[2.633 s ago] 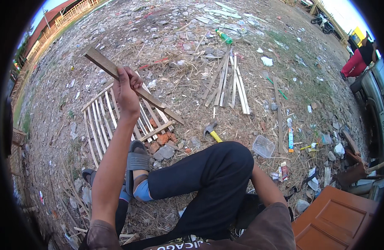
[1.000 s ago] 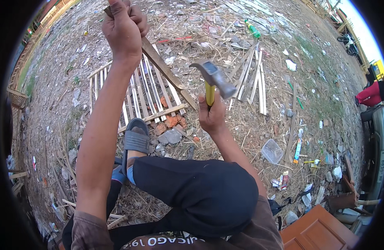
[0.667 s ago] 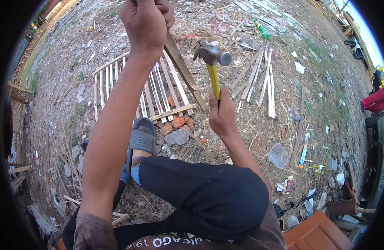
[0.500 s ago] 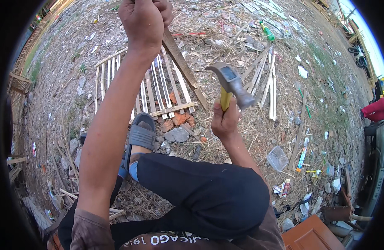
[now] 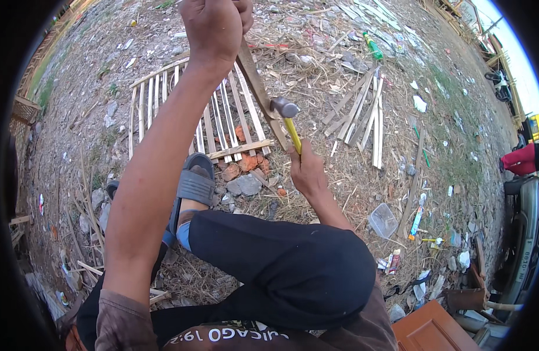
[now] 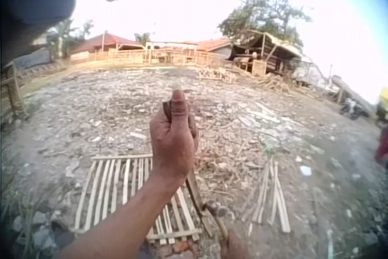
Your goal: The person assembles a bamboo lattice structure on the ground, hammering small wooden slats into a rectangular frame and arranging thin bamboo strips into a star shape.
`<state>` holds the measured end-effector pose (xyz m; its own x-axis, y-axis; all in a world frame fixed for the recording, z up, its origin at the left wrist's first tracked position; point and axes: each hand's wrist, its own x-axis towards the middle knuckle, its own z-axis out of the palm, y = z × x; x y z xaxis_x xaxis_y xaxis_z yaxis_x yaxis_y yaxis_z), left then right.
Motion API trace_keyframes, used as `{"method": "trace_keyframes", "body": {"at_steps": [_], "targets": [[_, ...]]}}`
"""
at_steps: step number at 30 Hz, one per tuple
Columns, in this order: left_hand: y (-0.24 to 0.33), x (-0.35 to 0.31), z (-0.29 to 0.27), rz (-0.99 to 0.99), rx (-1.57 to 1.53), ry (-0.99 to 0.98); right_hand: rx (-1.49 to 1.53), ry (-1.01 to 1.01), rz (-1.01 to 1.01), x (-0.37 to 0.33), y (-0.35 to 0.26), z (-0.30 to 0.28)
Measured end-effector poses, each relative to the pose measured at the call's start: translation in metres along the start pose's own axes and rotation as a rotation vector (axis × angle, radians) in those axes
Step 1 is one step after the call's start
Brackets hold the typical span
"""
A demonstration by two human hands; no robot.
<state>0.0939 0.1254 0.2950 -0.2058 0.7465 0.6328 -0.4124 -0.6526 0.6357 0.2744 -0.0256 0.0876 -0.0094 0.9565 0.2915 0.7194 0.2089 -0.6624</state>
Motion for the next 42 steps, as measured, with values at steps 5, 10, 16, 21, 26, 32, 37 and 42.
{"method": "trace_keyframes", "body": {"at_steps": [5,10,16,21,26,32,37,42], "targets": [[-0.003,-0.005,0.003,0.010,0.022,0.014,0.125,0.099,0.003,0.006,-0.009,-0.020],[0.002,0.004,-0.005,0.037,0.069,0.009,0.509,0.265,-0.232,0.040,-0.065,-0.036],[0.005,-0.001,-0.007,-0.051,0.016,-0.026,0.083,0.036,-0.001,0.003,0.006,-0.003],[-0.014,0.006,0.011,0.178,0.142,0.009,0.233,0.196,-0.277,0.053,-0.057,-0.032],[-0.004,0.008,0.014,0.056,-0.032,-0.016,0.297,0.141,-0.191,0.032,-0.027,-0.027],[-0.003,0.001,0.011,-0.028,-0.057,-0.053,0.071,0.107,-0.006,0.002,0.001,-0.016],[-0.010,0.012,0.005,0.073,0.005,-0.057,0.610,0.168,-0.231,0.054,-0.056,-0.041],[-0.005,0.005,0.007,-0.032,-0.053,-0.063,0.186,0.168,-0.219,0.008,0.036,-0.001]]}}
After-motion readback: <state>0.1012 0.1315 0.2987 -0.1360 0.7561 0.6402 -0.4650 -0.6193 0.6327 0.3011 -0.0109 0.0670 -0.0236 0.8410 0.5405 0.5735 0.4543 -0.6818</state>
